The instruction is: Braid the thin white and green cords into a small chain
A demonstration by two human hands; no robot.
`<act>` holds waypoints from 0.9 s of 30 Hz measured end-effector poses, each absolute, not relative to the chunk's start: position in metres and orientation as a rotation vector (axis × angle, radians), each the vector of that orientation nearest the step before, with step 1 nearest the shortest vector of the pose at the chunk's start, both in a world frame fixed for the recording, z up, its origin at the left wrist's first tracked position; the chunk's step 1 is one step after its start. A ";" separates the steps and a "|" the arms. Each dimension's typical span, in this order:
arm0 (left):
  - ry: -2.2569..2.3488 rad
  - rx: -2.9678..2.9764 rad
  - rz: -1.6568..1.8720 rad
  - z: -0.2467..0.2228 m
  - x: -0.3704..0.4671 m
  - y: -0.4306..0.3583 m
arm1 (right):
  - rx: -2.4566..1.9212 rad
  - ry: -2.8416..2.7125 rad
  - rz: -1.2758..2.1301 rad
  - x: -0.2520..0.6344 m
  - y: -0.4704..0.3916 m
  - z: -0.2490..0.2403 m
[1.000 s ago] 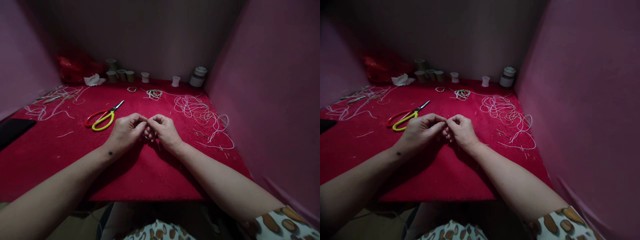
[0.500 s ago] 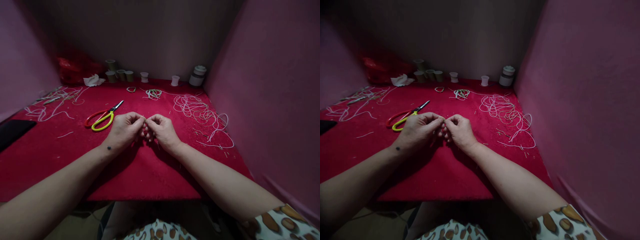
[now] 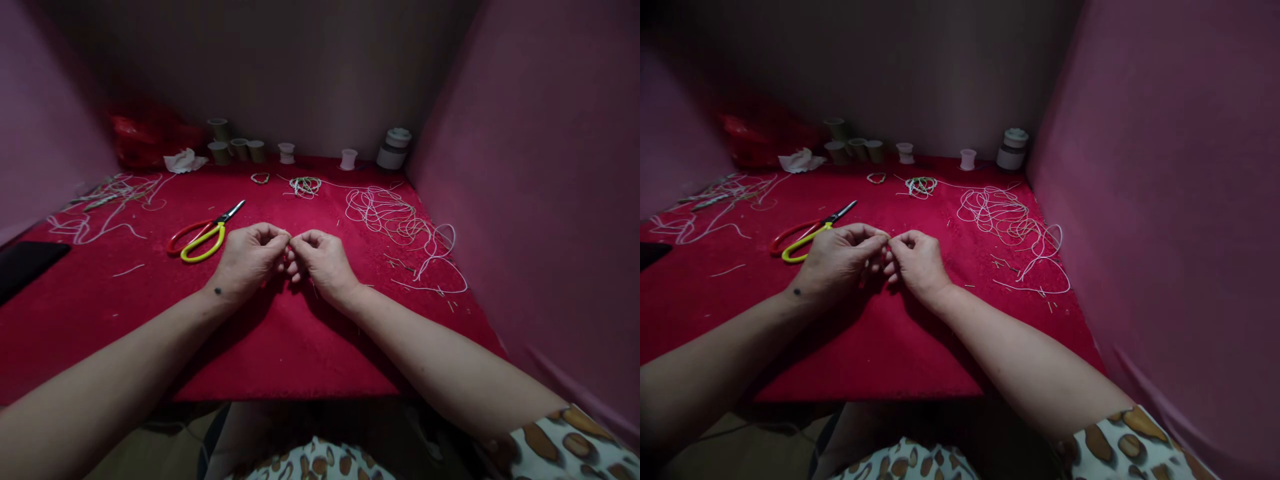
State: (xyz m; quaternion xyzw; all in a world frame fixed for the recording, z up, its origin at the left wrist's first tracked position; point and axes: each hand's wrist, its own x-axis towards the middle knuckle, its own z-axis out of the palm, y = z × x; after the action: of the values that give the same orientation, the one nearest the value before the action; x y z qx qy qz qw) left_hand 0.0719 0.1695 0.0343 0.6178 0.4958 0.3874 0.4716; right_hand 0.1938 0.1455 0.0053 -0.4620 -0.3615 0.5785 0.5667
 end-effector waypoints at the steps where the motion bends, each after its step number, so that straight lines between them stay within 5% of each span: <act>1: 1.202 1.512 0.937 0.033 0.072 0.170 | -1.088 -0.844 1.355 0.193 0.146 0.005; 27: 1.165 1.415 0.815 0.035 0.073 0.169 | -1.166 -0.812 1.260 0.193 0.147 0.007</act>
State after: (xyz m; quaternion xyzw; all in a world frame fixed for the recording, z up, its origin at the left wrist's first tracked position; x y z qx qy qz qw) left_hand 0.0732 0.1691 0.0348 0.5947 0.4896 0.3426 0.5378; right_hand 0.1931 0.1466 0.0067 -0.4992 -0.3476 0.5394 0.5823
